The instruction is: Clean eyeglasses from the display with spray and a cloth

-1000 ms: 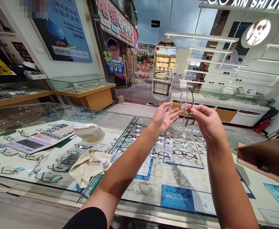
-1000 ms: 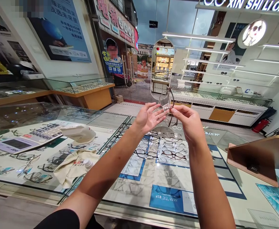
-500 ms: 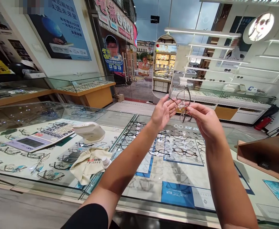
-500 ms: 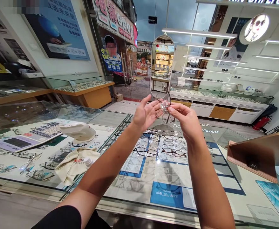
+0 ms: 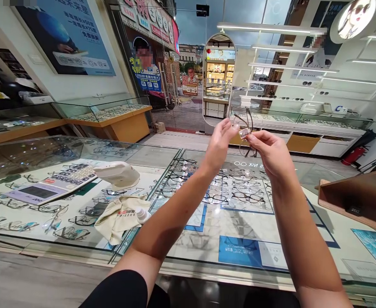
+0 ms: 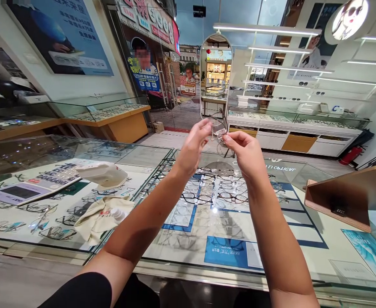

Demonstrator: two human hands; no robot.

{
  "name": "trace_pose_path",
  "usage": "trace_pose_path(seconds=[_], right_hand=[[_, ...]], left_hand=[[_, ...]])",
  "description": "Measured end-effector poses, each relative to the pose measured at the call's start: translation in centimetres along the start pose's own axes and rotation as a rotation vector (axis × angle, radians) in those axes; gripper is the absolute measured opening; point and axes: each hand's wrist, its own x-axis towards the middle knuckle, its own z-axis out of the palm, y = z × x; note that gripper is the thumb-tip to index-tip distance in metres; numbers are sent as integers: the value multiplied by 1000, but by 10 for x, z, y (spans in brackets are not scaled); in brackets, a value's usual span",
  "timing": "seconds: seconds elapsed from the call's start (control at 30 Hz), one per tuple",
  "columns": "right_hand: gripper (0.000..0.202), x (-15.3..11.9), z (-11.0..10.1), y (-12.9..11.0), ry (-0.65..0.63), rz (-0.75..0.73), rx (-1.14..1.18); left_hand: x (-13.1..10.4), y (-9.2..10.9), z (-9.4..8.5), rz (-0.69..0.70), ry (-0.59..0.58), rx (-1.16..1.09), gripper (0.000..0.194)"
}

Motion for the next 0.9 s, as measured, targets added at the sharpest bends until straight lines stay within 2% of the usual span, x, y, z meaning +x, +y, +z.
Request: trace_pose_path(seconds=[0.07, 0.1, 0.17, 0.23, 0.4, 0.57, 0.63, 0.7, 0.8, 0.9], right_hand=[[37, 0, 1, 2, 68, -66, -81], [35, -1, 3, 3, 105, -104, -156], [28, -3, 7, 4, 175, -183, -356], [19, -7, 12, 5, 210, -251, -550], [14, -17, 27, 4, 179, -325, -806], [23, -32, 26, -18, 79, -299, -900], [23, -40, 14, -29, 57, -278, -892], [17, -51, -9, -37, 28, -256, -869], [19, -78, -62, -49, -21, -145, -855], [28, -119, -123, -75, 12, -55, -866]], left_hand=[[-2, -3, 2, 54, 119, 141, 38], [-4, -5, 3, 60, 124, 196, 29], [-5, -6, 5, 30, 60, 244, 21], [-5, -8, 5, -11, 7, 228, 23], [4, -17, -1, -18, -3, 182, 26], [11, -23, -5, 28, 16, 243, 28], [10, -25, -3, 20, 2, 301, 30], [7, -27, 2, -1, -39, 371, 34], [-5, -29, 14, -4, -160, 464, 36], [-23, -30, 31, 13, -337, 551, 26]])
